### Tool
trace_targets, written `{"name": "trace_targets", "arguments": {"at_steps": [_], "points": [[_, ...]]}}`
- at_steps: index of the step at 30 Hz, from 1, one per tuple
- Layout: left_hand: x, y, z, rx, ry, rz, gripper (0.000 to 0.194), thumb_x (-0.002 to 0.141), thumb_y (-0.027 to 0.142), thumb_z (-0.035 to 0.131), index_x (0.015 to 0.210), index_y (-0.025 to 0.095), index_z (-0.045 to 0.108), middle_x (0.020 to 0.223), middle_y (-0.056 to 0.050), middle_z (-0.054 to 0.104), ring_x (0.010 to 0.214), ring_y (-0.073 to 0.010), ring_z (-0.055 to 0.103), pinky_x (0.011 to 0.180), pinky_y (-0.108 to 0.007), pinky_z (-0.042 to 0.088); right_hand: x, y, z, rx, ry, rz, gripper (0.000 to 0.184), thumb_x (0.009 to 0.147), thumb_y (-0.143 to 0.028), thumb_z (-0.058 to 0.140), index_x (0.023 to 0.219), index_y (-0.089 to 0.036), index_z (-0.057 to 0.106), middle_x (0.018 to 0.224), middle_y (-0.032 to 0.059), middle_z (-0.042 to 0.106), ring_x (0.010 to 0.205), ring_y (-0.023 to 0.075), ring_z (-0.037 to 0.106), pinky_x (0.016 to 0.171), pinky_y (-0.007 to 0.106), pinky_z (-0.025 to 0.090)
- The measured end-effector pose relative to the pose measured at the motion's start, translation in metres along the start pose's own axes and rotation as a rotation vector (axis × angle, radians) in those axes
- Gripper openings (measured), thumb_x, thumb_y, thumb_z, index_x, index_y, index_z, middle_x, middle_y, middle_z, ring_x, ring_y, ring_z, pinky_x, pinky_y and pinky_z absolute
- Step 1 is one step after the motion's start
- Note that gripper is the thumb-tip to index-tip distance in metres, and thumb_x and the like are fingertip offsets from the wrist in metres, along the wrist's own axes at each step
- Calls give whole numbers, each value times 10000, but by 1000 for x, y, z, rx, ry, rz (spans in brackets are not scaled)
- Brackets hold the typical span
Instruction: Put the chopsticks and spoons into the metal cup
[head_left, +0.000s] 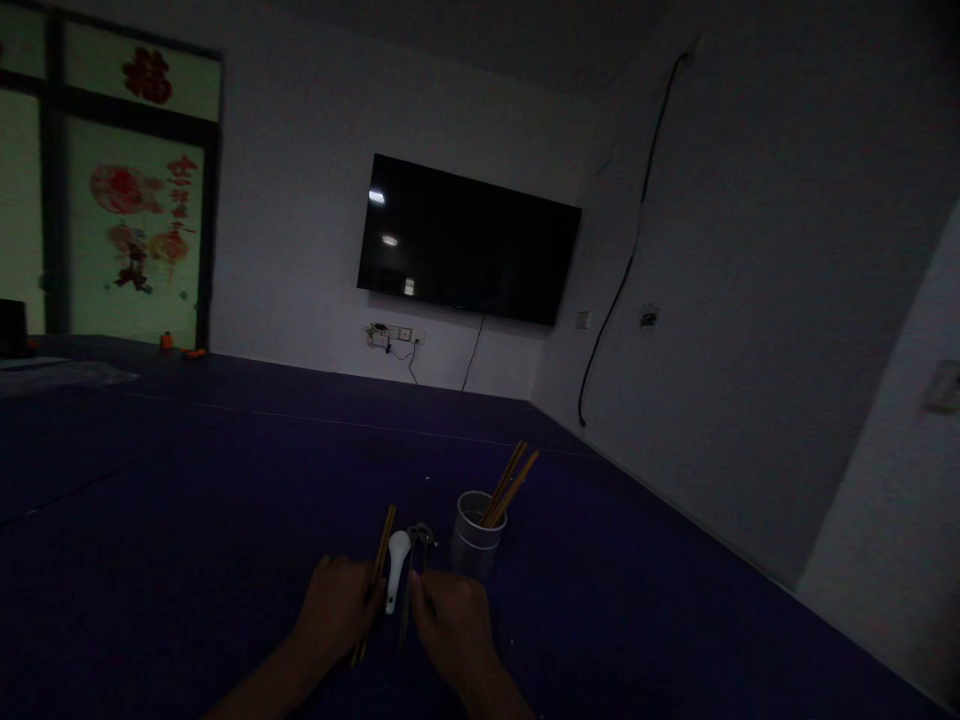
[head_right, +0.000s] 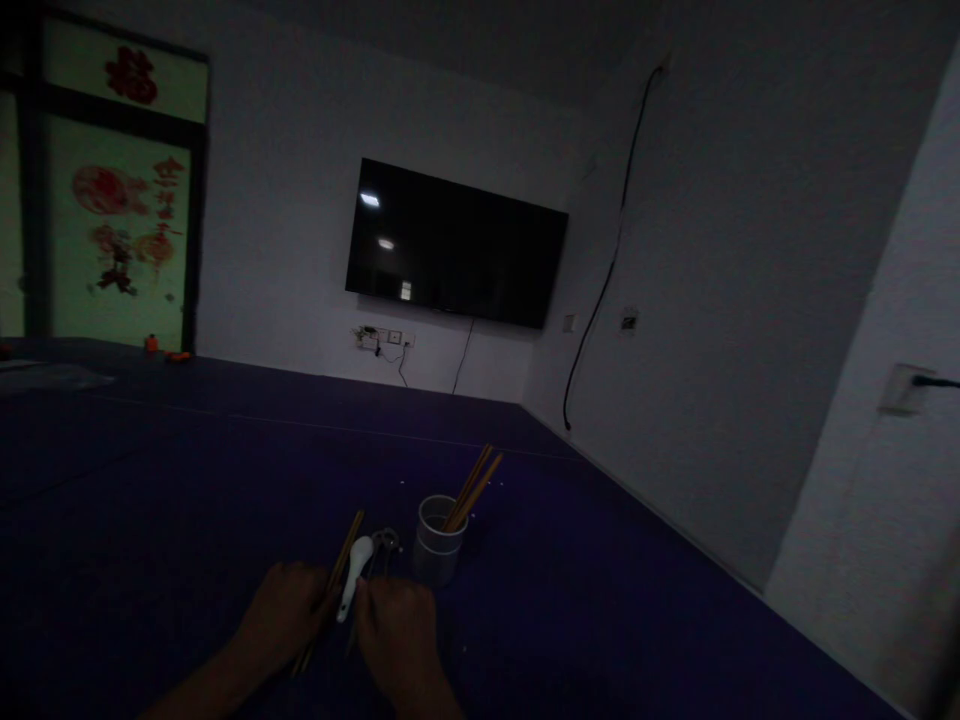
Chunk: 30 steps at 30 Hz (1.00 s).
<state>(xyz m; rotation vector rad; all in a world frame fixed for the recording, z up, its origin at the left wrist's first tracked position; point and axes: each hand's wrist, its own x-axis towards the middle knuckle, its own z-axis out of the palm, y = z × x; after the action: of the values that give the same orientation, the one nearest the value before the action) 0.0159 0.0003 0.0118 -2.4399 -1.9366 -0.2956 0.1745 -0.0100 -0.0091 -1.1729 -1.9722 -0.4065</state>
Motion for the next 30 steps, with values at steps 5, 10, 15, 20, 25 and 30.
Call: {"name": "trace_targets", "arguments": {"at_steps": [5,10,15,20,25,30], "points": [[0,2,0,10,-9,-24,344,855,297,351,795,166,663,835,-108,694,856,-239,632,845,-395,386,0,-1,1,-22,27,-32,493,957,-312,284,560,-204,557,508,-5,599,437,95,527,486,270,222],[-1,3,-2,35,-18,-34,350,841,290,352,802,159,675,840,-120,699,840,-262,641,821,-418,395,1,-2,1,-37,9,-51,450,944,-289,322,560,-203,541,515,-8,601,454,98,537,493,267,227],[-3,4,-6,44,-42,-69,348,837,295,362,789,157,677,860,-123,703,839,-264,646,807,-410,405,2,-2,-1,-63,-22,-39,415,928,-273,358,563,-203,542,525,-6,609,468,109,556,487,275,226],[-2,3,-5,46,-57,-81,358,844,311,354,799,156,674,872,-124,702,843,-254,651,798,-386,421,1,-3,-2,-88,-93,-18,370,914,-253,396,583,-199,553,557,-1,626,503,118,573,495,266,247],[-1,1,-3,51,-84,-59,420,885,332,296,850,156,676,893,-130,701,856,-265,659,766,-378,448,2,-6,-5,-78,-155,-1,366,923,-247,389,610,-200,573,605,7,651,545,120,590,512,251,284],[0,1,-3,58,-108,-80,393,883,274,306,871,142,676,898,-141,700,857,-254,663,757,-355,463,4,-6,-5,-78,-190,20,360,919,-252,408,610,-201,584,616,5,661,547,112,593,506,241,294]]}}
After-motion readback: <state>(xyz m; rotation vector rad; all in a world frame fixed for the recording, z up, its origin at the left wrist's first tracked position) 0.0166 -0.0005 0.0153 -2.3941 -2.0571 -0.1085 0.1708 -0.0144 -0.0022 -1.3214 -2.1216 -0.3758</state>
